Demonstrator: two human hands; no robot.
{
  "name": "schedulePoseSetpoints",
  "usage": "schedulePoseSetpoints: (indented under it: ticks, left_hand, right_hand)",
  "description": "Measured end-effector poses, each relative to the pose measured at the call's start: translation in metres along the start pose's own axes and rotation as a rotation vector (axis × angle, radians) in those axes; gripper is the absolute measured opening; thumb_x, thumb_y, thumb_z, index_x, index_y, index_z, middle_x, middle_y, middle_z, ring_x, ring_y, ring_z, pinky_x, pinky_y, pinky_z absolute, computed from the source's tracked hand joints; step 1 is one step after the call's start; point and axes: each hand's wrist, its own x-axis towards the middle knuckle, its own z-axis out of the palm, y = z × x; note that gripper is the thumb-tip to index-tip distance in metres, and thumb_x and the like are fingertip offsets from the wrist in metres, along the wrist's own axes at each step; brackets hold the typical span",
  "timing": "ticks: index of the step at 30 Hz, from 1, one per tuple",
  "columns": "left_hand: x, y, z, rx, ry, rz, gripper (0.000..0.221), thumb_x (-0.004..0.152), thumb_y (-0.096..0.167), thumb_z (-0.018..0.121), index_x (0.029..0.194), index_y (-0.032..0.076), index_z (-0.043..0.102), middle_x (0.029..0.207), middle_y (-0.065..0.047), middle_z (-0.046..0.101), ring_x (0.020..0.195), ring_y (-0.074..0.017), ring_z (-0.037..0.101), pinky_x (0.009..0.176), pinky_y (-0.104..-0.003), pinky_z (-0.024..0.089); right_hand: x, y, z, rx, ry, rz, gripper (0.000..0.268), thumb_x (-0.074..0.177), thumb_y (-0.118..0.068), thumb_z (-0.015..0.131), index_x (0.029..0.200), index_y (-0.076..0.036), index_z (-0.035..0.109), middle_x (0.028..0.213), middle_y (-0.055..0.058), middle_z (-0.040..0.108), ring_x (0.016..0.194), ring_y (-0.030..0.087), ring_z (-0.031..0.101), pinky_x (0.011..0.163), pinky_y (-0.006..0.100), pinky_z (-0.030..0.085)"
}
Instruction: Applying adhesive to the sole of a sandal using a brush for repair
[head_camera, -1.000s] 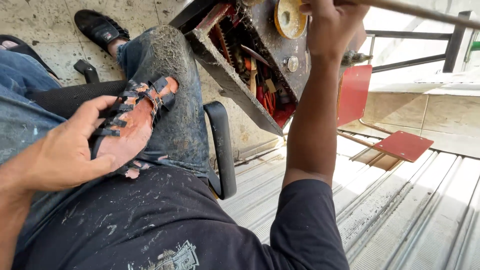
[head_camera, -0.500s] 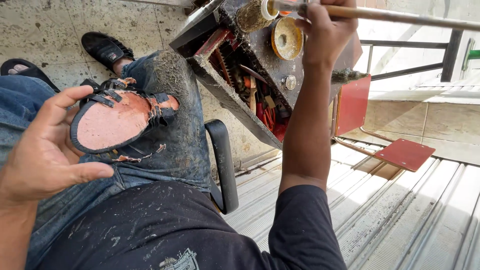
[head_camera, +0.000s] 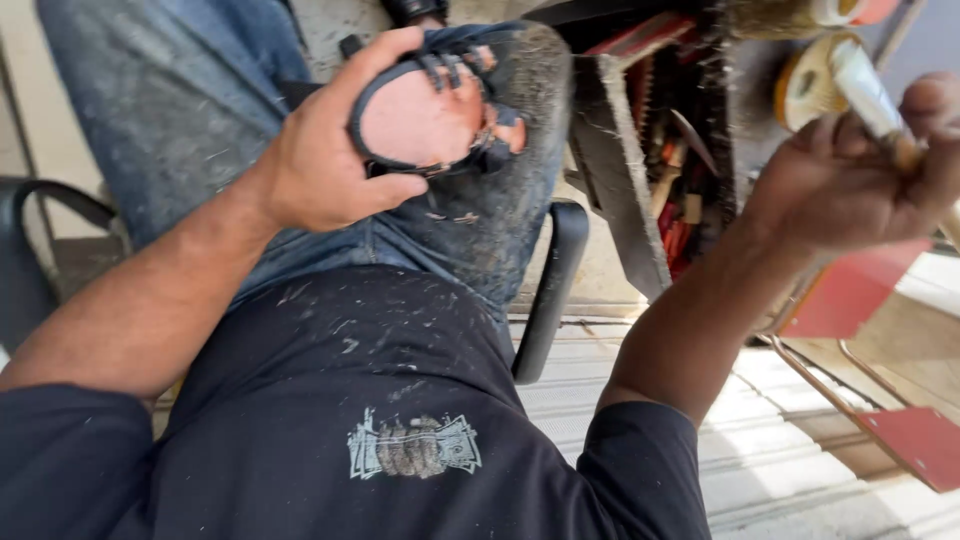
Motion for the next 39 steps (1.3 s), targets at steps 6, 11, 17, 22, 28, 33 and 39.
schedulePoseSetpoints:
  ticks: [6, 11, 17, 22, 28, 33, 39]
  left_hand:
    - [0.005, 0.001, 0.006, -0.023, -0.041, -0.078, 0.095, 0.077, 0.017, 0.086, 0.157, 0.014, 0.036, 0.142, -0.011, 0.061, 0.118, -0.0209, 0.06, 0.099, -0.031, 0.048]
    - [0.002, 0.004, 0.008, 0.029, -0.033, -0.073, 0.097, 0.076, 0.022, 0.092, 0.156, 0.011, 0.039, 0.119, -0.007, 0.067, 0.083, -0.0167, 0.056, 0.082, -0.029, 0.049]
    - [-0.002, -0.002, 0.015, -0.017, -0.011, -0.034, 0.099, 0.077, 0.017, 0.095, 0.157, 0.01, 0.038, 0.125, -0.01, 0.067, 0.097, -0.0154, 0.059, 0.089, -0.029, 0.051]
    - [-0.006, -0.009, 0.019, 0.106, 0.001, 0.052, 0.099, 0.082, 0.026, 0.093, 0.158, 0.006, 0.033, 0.14, -0.023, 0.064, 0.126, -0.0352, 0.064, 0.106, -0.037, 0.046]
    - [-0.01, -0.004, 0.019, 0.142, -0.04, 0.03, 0.097, 0.088, 0.028, 0.087, 0.16, 0.006, 0.027, 0.146, -0.029, 0.06, 0.132, -0.0455, 0.06, 0.105, -0.046, 0.046]
    - [-0.008, -0.007, 0.018, 0.158, -0.032, 0.014, 0.099, 0.08, 0.021, 0.088, 0.158, 0.003, 0.029, 0.152, -0.027, 0.055, 0.138, -0.0424, 0.056, 0.112, -0.042, 0.043]
    - [-0.012, -0.005, 0.018, 0.148, -0.019, 0.011, 0.097, 0.083, 0.02, 0.088, 0.158, 0.005, 0.029, 0.15, -0.027, 0.057, 0.137, -0.0422, 0.058, 0.116, -0.042, 0.041]
  right_hand:
    - [-0.13, 0.024, 0.083, 0.024, -0.534, 0.077, 0.017, 0.11, -0.029, 0.05, 0.108, -0.012, 0.054, 0.115, 0.017, 0.052, 0.09, 0.022, 0.061, 0.074, 0.028, 0.063]
    - [-0.179, 0.053, 0.127, -0.18, -0.597, 0.004, 0.019, 0.094, 0.008, 0.066, 0.103, -0.005, 0.056, 0.113, 0.023, 0.062, 0.083, 0.027, 0.073, 0.078, 0.026, 0.067]
    - [-0.169, 0.081, 0.137, -0.207, -0.679, -0.322, 0.01, 0.093, 0.007, 0.067, 0.095, -0.001, 0.062, 0.106, 0.021, 0.066, 0.083, 0.026, 0.075, 0.072, 0.027, 0.068]
    - [-0.174, 0.067, 0.141, -0.377, -0.661, -0.298, 0.012, 0.091, 0.006, 0.071, 0.096, -0.002, 0.063, 0.105, 0.023, 0.066, 0.08, 0.024, 0.075, 0.071, 0.027, 0.067]
    - [-0.182, 0.057, 0.148, -0.502, -0.616, -0.24, 0.011, 0.094, 0.002, 0.069, 0.096, -0.003, 0.059, 0.105, 0.025, 0.065, 0.081, 0.027, 0.075, 0.072, 0.029, 0.068]
    - [-0.18, 0.064, 0.137, -0.581, -0.51, -0.248, 0.014, 0.091, 0.005, 0.071, 0.095, -0.003, 0.061, 0.101, 0.024, 0.067, 0.089, 0.026, 0.069, 0.071, 0.031, 0.066]
    - [-0.176, 0.084, 0.125, -0.378, -0.565, -0.327, 0.013, 0.092, 0.007, 0.067, 0.091, -0.004, 0.061, 0.098, 0.018, 0.066, 0.078, 0.023, 0.074, 0.063, 0.026, 0.066]
